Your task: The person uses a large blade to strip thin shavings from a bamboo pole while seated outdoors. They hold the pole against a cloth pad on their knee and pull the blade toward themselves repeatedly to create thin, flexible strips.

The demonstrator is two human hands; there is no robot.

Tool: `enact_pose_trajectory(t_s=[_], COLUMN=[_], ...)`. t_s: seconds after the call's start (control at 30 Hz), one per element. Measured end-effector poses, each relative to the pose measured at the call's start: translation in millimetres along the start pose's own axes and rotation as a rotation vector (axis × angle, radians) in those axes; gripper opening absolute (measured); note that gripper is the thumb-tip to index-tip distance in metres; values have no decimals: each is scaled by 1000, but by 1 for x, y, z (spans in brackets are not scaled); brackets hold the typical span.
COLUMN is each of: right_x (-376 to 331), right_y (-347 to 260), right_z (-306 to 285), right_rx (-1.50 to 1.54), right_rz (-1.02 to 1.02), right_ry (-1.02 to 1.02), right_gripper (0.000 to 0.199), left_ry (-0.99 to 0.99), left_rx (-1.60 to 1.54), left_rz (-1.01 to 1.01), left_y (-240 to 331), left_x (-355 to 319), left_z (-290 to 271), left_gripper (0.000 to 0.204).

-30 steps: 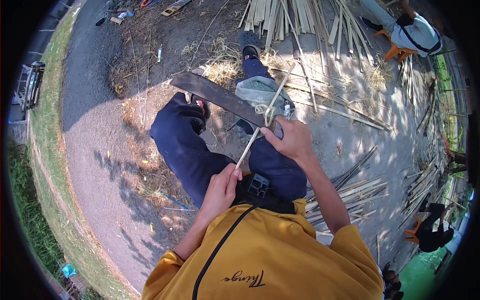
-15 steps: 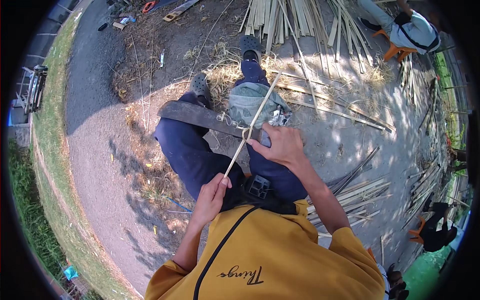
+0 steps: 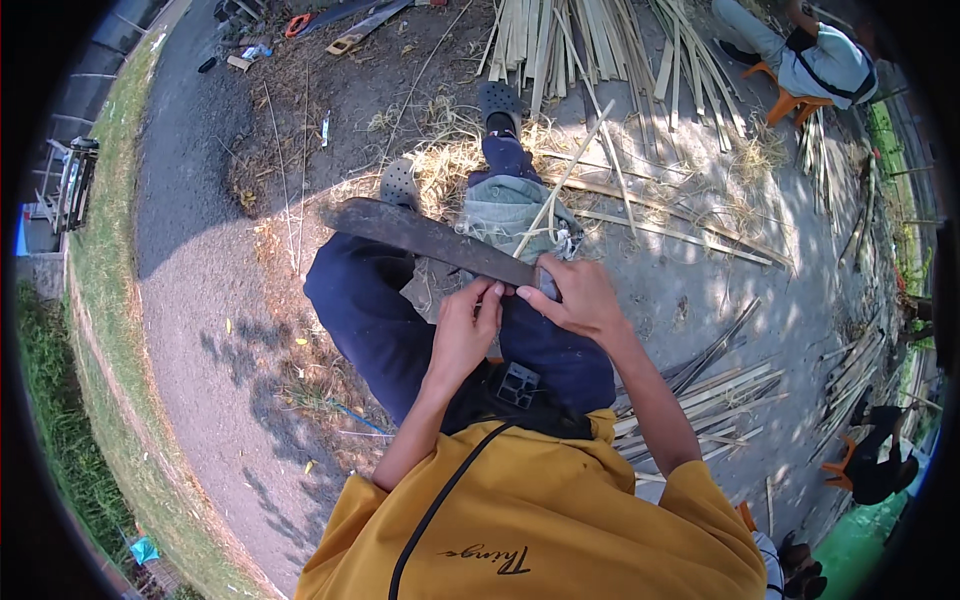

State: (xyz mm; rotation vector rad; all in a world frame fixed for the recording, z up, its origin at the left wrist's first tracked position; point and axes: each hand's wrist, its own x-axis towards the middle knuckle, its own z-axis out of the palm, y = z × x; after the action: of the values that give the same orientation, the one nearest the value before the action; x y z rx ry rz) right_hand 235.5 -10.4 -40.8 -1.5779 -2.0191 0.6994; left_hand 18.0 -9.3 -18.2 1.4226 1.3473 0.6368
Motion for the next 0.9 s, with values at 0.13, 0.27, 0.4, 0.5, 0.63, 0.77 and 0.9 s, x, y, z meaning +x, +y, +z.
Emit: enact_pose_trajectory(t_s=[0.13, 0.27, 0.4, 0.5, 0.63, 0.77, 0.9], right_x=[-2, -3, -4, 0, -3, -5, -5], right_y=[4, 5, 6, 8, 4, -1, 1], right_z=[-1, -2, 1, 3, 1, 4, 3], right_rx=[-24, -7, -44, -26, -69, -130, -72], right_rz=[14, 33, 79, 92, 129, 120, 124], right_ry=[8, 35, 73, 134, 150, 122, 86], right_gripper=[48, 49, 49, 52, 53, 55, 55], left_ry=[22, 13, 62, 91, 72, 67, 42], left_rx=[-40, -223, -207, -185, -186, -234, -263], left_rz=[70, 10, 4, -14, -66, -103, -102], left_y=[-11, -20, -18, -17, -9, -10, -7], left_x=[17, 21, 20, 11, -7, -18, -7], left_z=[10, 21, 28, 29, 21, 18, 21], left_gripper=[21, 20, 20, 21, 23, 23, 23])
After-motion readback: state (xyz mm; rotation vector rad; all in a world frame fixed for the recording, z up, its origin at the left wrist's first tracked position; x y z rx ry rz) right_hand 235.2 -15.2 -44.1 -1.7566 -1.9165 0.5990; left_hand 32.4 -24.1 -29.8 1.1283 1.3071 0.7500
